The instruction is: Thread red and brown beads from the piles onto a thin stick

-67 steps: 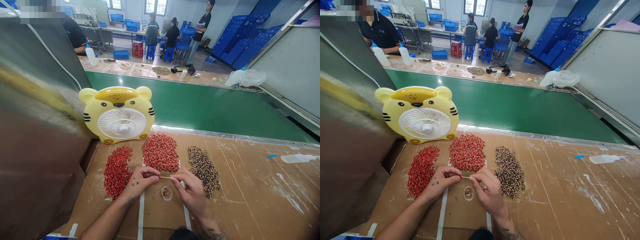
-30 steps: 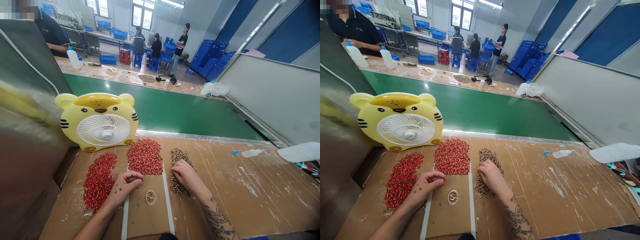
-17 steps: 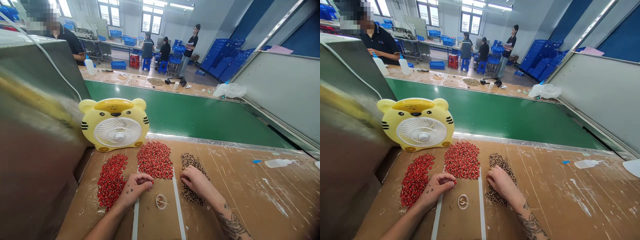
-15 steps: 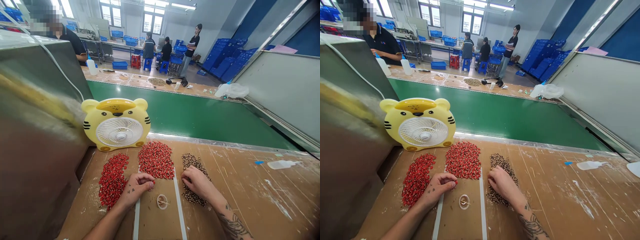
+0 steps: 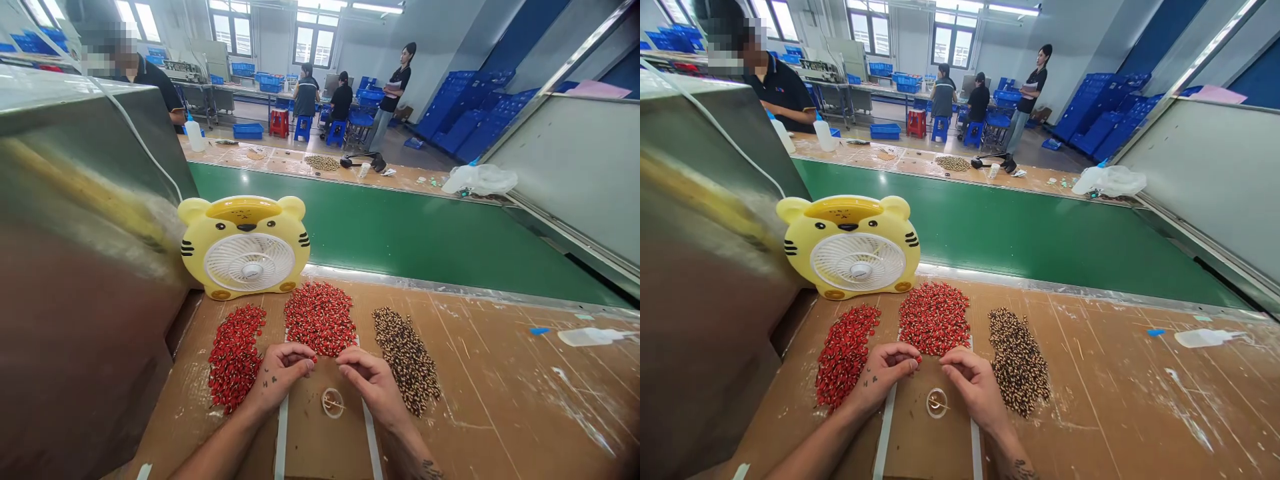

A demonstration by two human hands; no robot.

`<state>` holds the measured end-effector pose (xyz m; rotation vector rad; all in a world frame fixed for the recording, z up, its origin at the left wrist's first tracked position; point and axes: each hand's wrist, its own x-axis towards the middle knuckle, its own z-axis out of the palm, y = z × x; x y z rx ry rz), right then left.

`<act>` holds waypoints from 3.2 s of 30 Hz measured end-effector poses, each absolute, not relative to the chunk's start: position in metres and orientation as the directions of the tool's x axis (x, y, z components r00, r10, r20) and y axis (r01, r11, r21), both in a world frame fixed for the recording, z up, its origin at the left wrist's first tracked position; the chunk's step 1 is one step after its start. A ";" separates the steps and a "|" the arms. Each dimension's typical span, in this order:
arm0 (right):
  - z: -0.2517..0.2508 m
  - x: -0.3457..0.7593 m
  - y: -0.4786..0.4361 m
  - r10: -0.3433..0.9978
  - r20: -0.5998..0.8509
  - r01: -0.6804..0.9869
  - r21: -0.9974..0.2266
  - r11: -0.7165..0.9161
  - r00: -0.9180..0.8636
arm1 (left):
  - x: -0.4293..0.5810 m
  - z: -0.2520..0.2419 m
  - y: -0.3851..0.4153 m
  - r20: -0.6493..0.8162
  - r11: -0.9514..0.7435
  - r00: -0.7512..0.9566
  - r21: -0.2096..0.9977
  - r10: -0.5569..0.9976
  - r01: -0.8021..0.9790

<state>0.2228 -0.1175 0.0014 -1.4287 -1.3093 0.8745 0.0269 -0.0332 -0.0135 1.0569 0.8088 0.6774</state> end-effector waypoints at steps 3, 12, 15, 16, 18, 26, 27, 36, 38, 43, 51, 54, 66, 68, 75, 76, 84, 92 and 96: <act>0.003 0.206 -0.111 0.974 0.108 0.240 -0.969 0.058 0.200 | 0.026 -0.013 -0.035 -0.184 0.272 0.498 0.956 0.847 -0.109; 0.011 0.183 -0.103 0.932 0.262 0.372 -0.915 0.157 0.251 | 0.025 -0.011 -0.037 0.035 0.051 0.454 0.983 0.891 -0.177; 0.010 0.179 -0.101 0.932 0.277 0.379 -0.909 0.176 0.232 | 0.025 -0.013 -0.037 0.066 0.025 0.465 0.982 0.883 -0.189; 0.010 0.177 -0.101 0.932 0.281 0.377 -0.908 0.182 0.228 | 0.024 -0.014 -0.037 0.071 0.022 0.466 0.981 0.882 -0.191; 0.010 0.175 -0.101 0.930 0.287 0.371 -0.909 0.189 0.228 | 0.024 -0.015 -0.038 0.076 0.017 0.463 0.981 0.883 -0.193; 0.016 0.174 -0.104 0.955 0.237 0.377 -0.913 0.156 0.178 | 0.024 -0.013 -0.036 0.031 0.057 0.411 0.978 0.911 -0.200; 0.017 0.176 -0.104 0.958 0.232 0.382 -0.911 0.155 0.167 | 0.025 -0.012 -0.036 0.015 0.078 0.411 0.975 0.911 -0.209; 0.023 0.187 -0.107 0.966 0.226 0.431 -0.890 0.151 0.127 | 0.023 -0.013 -0.035 -0.087 0.232 0.494 0.943 0.865 -0.240; 0.024 0.187 -0.109 0.970 0.219 0.447 -0.882 0.151 0.105 | 0.023 -0.012 -0.035 -0.108 0.254 0.501 0.938 0.859 -0.234; 0.026 0.184 -0.109 0.982 0.160 0.421 -0.901 0.104 0.098 | 0.023 -0.007 -0.038 -0.137 0.269 0.485 0.939 0.864 -0.215; 0.023 0.177 -0.101 0.978 0.128 0.415 -0.909 0.049 0.163 | 0.023 -0.012 -0.036 -0.111 0.236 0.471 0.948 0.875 -0.213; 0.016 0.177 -0.097 0.967 0.142 0.450 -0.892 0.032 0.212 | 0.025 -0.011 -0.034 -0.125 0.256 0.474 0.940 0.872 -0.224; 0.024 0.212 -0.024 0.964 0.125 0.578 -0.815 -0.036 0.236 | -0.003 0.017 -0.013 0.044 -0.162 0.406 0.951 0.913 0.263; 0.023 0.211 -0.005 0.972 0.132 0.635 -0.773 -0.021 0.194 | -0.016 0.029 -0.013 0.077 -0.355 0.507 0.803 0.859 0.478; 0.017 0.210 0.023 0.983 0.129 0.726 -0.687 -0.007 0.132 | -0.042 0.040 -0.025 -0.116 -0.632 0.707 0.366 0.698 0.684; 0.018 0.214 0.020 0.982 0.130 0.726 -0.687 -0.008 0.133 | -0.041 0.037 -0.026 -0.147 -0.630 0.706 0.353 0.693 0.692; 0.021 0.255 -0.063 0.990 0.047 0.655 -0.754 -0.051 0.131 | -0.032 0.019 -0.014 -0.231 -0.633 0.705 0.316 0.671 0.706; 0.005 0.247 -0.162 1.000 -0.003 0.539 -0.842 -0.010 0.013 | -0.027 0.022 -0.010 -0.202 -0.637 0.704 0.311 0.681 0.706; 0.000 0.227 -0.168 0.994 0.063 0.584 -0.805 0.107 -0.095 | -0.022 0.024 -0.010 -0.217 -0.623 0.685 0.291 0.696 0.726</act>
